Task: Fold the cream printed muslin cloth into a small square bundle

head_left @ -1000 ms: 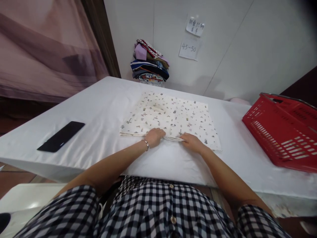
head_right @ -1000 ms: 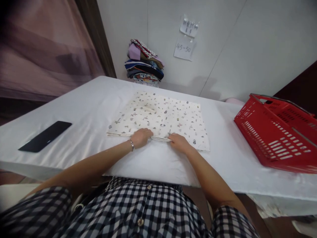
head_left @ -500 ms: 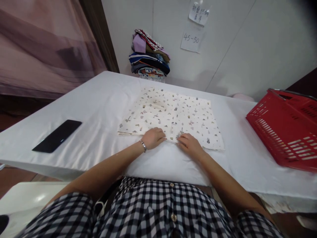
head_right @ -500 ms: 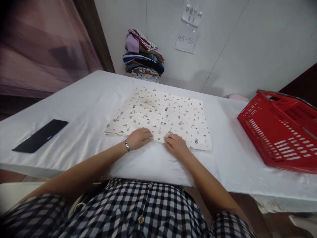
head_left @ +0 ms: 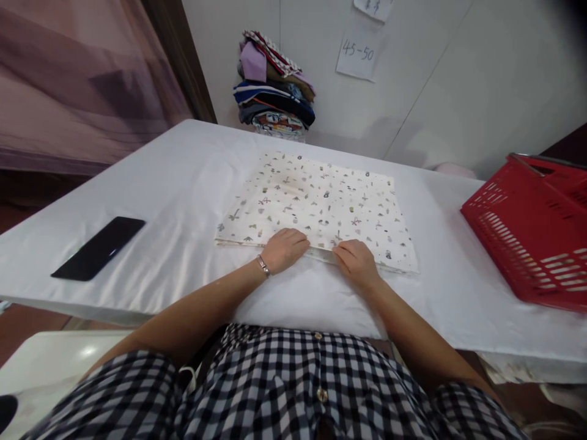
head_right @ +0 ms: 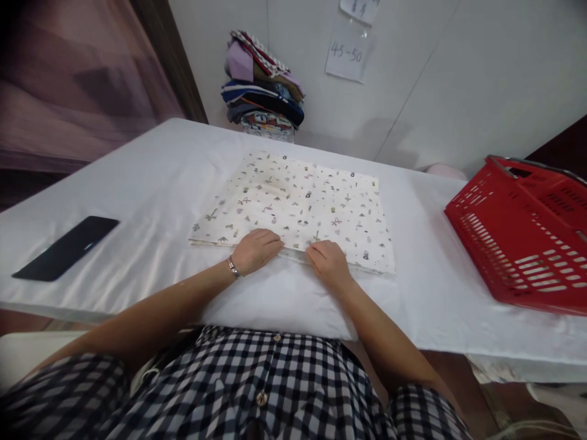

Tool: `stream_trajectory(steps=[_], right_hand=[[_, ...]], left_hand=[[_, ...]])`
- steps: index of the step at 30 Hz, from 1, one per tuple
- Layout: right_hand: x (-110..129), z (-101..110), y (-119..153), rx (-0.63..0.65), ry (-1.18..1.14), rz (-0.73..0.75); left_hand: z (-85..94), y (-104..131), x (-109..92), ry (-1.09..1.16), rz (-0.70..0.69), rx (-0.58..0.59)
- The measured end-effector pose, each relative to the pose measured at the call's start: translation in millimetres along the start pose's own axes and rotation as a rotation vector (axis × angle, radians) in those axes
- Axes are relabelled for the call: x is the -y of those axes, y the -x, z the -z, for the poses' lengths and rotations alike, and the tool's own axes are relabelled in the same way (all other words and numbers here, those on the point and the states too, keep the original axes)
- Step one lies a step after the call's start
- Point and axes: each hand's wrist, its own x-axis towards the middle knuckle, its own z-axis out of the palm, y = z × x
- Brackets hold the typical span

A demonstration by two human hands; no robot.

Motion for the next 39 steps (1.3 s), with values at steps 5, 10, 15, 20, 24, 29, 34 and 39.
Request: stream_trajectory(steps=[5, 10, 15, 20, 24, 29, 34, 39], right_hand=[[-3, -8, 7, 0.154, -0.012, 0.116], [-3, -9, 9, 0.116, -0.02, 0.095], [-2, -8, 8, 0.11, -0.027, 0.124], [-3, -9, 9, 0.092, -0.027, 0.141], [-4, -9, 9, 0.062, -0.026, 0.14], [-2, -7, 8, -0.044, -0.152, 0.065], [-1, -7, 6, -0.068, -0.179, 0.025], [-3, -13, 6, -0.114, -0.03, 0.061]], left_hand=[[-2.8, 7, -1, -0.024, -0.08, 0.088], [-6.0, 9, -4, -0.064, -0.061, 0.036], [-5.7, 11, -5, -0.059, -0.081, 0.032], [-3.7, 14, -5, -0.018, -0.06, 0.038], [-4.8, 13, -4, -0.012, -0.028, 0.017], [-6.7, 10, 0, 0.123, 0.034, -0.036], [-7.8, 6, 2, 0.202, 0.051, -0.035], [-7.7, 1, 0, 0.047, 0.023, -0.04]])
